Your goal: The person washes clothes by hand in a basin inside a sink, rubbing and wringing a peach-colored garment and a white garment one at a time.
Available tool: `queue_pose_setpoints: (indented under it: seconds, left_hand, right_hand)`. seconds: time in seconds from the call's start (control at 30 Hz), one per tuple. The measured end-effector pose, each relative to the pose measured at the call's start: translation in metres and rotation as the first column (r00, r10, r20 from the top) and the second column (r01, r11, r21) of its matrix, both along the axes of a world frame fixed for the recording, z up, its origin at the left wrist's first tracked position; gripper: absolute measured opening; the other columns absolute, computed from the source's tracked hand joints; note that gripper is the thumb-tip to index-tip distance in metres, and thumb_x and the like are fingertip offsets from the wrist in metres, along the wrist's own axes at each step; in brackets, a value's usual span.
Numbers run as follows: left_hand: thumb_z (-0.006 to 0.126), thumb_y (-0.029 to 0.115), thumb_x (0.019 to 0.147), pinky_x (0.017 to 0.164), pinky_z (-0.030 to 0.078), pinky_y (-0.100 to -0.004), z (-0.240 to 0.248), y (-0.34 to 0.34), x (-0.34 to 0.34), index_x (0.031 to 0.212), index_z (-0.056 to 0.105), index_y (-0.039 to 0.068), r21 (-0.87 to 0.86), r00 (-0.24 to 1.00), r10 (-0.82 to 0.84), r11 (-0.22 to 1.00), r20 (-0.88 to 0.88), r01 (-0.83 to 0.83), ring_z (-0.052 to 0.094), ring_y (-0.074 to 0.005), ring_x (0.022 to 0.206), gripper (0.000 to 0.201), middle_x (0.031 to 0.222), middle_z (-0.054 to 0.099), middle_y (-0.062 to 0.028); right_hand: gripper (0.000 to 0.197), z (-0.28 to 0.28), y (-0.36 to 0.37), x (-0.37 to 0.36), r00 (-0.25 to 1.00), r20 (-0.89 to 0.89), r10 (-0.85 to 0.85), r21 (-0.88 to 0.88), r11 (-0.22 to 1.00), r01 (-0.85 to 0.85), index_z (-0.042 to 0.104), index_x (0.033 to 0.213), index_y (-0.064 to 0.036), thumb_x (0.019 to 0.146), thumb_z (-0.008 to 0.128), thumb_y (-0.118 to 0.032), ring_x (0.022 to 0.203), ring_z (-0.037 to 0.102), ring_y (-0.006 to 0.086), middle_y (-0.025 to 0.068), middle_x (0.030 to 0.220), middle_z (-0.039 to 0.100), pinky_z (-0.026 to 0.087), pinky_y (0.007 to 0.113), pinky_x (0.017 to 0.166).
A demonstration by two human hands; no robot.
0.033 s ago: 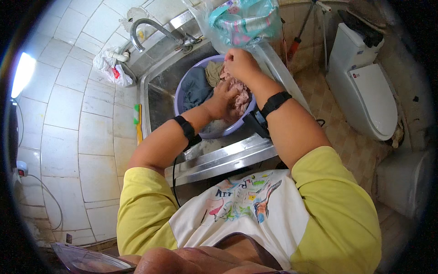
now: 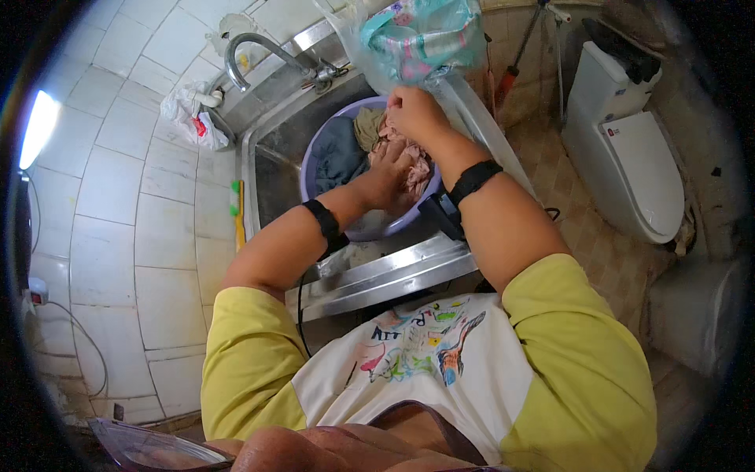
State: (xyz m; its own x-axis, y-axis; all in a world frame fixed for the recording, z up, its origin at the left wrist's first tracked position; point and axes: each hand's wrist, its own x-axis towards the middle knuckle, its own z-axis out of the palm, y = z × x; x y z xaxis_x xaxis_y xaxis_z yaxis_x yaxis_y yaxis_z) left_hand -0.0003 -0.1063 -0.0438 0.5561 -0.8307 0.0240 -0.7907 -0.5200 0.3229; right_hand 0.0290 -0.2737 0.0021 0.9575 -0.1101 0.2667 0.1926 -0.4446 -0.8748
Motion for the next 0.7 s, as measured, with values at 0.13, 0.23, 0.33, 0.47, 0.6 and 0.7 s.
queue_pose_setpoints:
  seconds: [0.13,0.23,0.33,0.47,0.6,0.7]
  left_hand:
    - [0.068,0.038,0.069,0.104,0.018,-0.0599,-0.017,-0.015,0.016,0.134,0.029,0.001,0.226,0.984,-0.044,0.974,0.171,0.004,0.013,-0.0516,0.129,0.085,0.139,0.018,-0.0279]
    - [0.065,0.041,0.071,0.107,0.016,-0.0541,-0.035,-0.022,0.024,0.136,0.025,-0.001,0.112,0.981,0.169,0.978,0.091,-0.179,0.010,-0.0515,0.130,0.087,0.139,0.017,-0.0291]
    - [0.065,0.040,0.071,0.101,0.030,-0.0500,-0.062,-0.029,0.063,0.129,0.036,0.005,0.237,0.998,0.070,0.969,0.008,-0.070,0.033,-0.0455,0.120,0.074,0.126,0.038,-0.0282]
    - [0.065,0.021,0.073,0.087,0.042,-0.0414,-0.055,-0.028,0.076,0.109,0.054,0.007,0.039,0.833,-0.051,0.995,-0.551,0.087,0.052,-0.0345,0.101,0.040,0.107,0.057,-0.0181]
    - [0.066,0.015,0.074,0.079,0.045,-0.0354,-0.082,-0.024,0.103,0.098,0.061,0.009,-0.148,0.827,-0.043,0.988,-0.561,-0.049,0.056,-0.0227,0.094,0.026,0.101,0.062,-0.0091]
    - [0.065,0.013,0.074,0.080,0.045,-0.0358,-0.042,-0.036,0.108,0.103,0.059,0.008,-0.155,0.839,-0.005,0.983,-0.545,-0.094,0.056,-0.0251,0.098,0.030,0.105,0.060,-0.0115]
  right_hand:
    - [0.013,-0.007,0.004,0.002,0.999,0.020,0.031,0.018,0.999,-0.031,0.062,0.083,-0.0035,0.073,0.057,-0.011,0.069,0.061,0.0304,0.0166,0.074,0.063,0.048,0.036,0.064]
    - [0.012,-0.011,0.006,0.001,0.998,0.017,0.056,0.088,0.994,-0.058,0.062,0.083,-0.0034,0.074,0.056,-0.010,0.070,0.061,0.0301,0.0162,0.074,0.063,0.048,0.036,0.065]
    - [0.011,-0.008,0.008,-0.002,0.998,-0.021,0.066,0.070,0.995,-0.065,0.061,0.083,-0.0007,0.076,0.055,-0.004,0.067,0.060,0.0223,0.0121,0.072,0.062,0.047,0.032,0.062]
    - [0.011,-0.002,0.010,-0.007,0.997,-0.054,0.057,0.055,0.997,-0.054,0.062,0.082,-0.0030,0.074,0.056,-0.007,0.070,0.060,0.0264,0.0133,0.075,0.063,0.048,0.034,0.064]
    - [0.013,-0.005,0.014,-0.005,0.997,-0.038,0.063,0.044,0.997,-0.062,0.063,0.083,-0.0049,0.073,0.057,-0.010,0.075,0.061,0.0302,0.0150,0.078,0.063,0.048,0.037,0.067]
    - [0.013,-0.001,0.009,-0.004,0.997,-0.056,0.048,0.045,0.998,-0.046,0.063,0.083,-0.0058,0.073,0.056,-0.011,0.075,0.061,0.0305,0.0142,0.079,0.063,0.048,0.037,0.068]
